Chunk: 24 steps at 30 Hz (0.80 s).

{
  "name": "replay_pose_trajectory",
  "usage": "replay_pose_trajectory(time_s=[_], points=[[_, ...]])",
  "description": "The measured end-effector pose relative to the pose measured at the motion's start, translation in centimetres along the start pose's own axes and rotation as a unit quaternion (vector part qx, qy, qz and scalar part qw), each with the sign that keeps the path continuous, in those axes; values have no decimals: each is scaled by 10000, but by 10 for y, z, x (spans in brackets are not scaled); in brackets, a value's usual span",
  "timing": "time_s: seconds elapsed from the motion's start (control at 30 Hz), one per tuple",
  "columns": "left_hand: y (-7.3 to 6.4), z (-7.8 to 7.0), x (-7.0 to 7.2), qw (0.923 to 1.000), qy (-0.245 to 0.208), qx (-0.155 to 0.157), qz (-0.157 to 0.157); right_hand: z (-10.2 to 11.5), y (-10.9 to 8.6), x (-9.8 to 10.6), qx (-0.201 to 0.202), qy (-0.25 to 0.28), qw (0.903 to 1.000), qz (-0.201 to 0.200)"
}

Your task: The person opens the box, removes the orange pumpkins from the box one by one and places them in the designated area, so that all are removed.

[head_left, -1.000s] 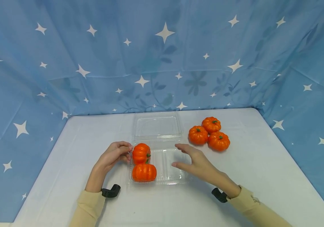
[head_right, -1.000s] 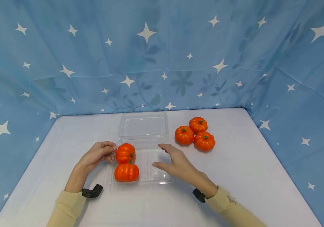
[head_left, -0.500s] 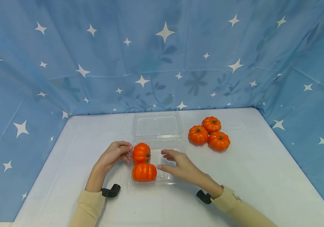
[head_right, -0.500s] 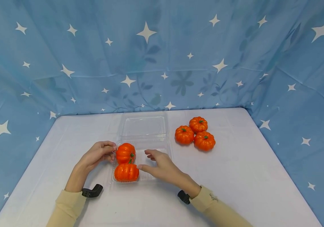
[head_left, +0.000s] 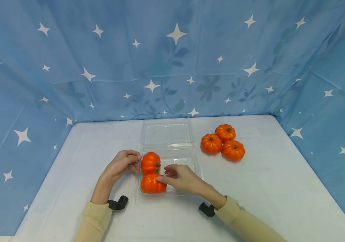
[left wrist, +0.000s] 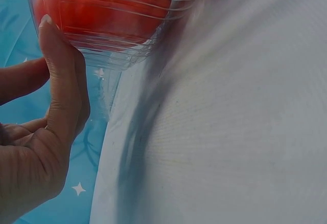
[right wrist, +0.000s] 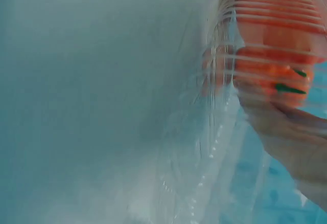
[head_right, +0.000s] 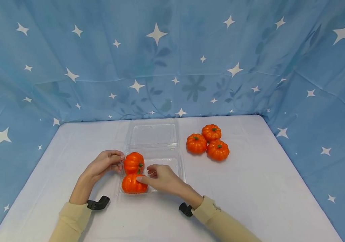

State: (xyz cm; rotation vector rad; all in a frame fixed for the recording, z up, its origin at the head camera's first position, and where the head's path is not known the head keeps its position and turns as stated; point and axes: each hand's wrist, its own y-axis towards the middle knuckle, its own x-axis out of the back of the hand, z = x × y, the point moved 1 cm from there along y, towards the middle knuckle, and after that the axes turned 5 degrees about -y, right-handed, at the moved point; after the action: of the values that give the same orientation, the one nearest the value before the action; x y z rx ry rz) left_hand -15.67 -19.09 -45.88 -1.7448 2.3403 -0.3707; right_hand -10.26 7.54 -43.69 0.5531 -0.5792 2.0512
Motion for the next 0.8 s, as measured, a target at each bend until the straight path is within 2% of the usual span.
replay_pose_trajectory(time_s=[0.27,0.53,0.8], points=[[-1,0,0,10000,1,-35,8,1,6,-7,228,-226,9989,333],[0,-3,-1,10000,-14,-4,-1,2,8,-11,459,-212,9964,675],[-2,-2,0,10000,21,-27,26,2,8,-13,523,-175,9963,664]])
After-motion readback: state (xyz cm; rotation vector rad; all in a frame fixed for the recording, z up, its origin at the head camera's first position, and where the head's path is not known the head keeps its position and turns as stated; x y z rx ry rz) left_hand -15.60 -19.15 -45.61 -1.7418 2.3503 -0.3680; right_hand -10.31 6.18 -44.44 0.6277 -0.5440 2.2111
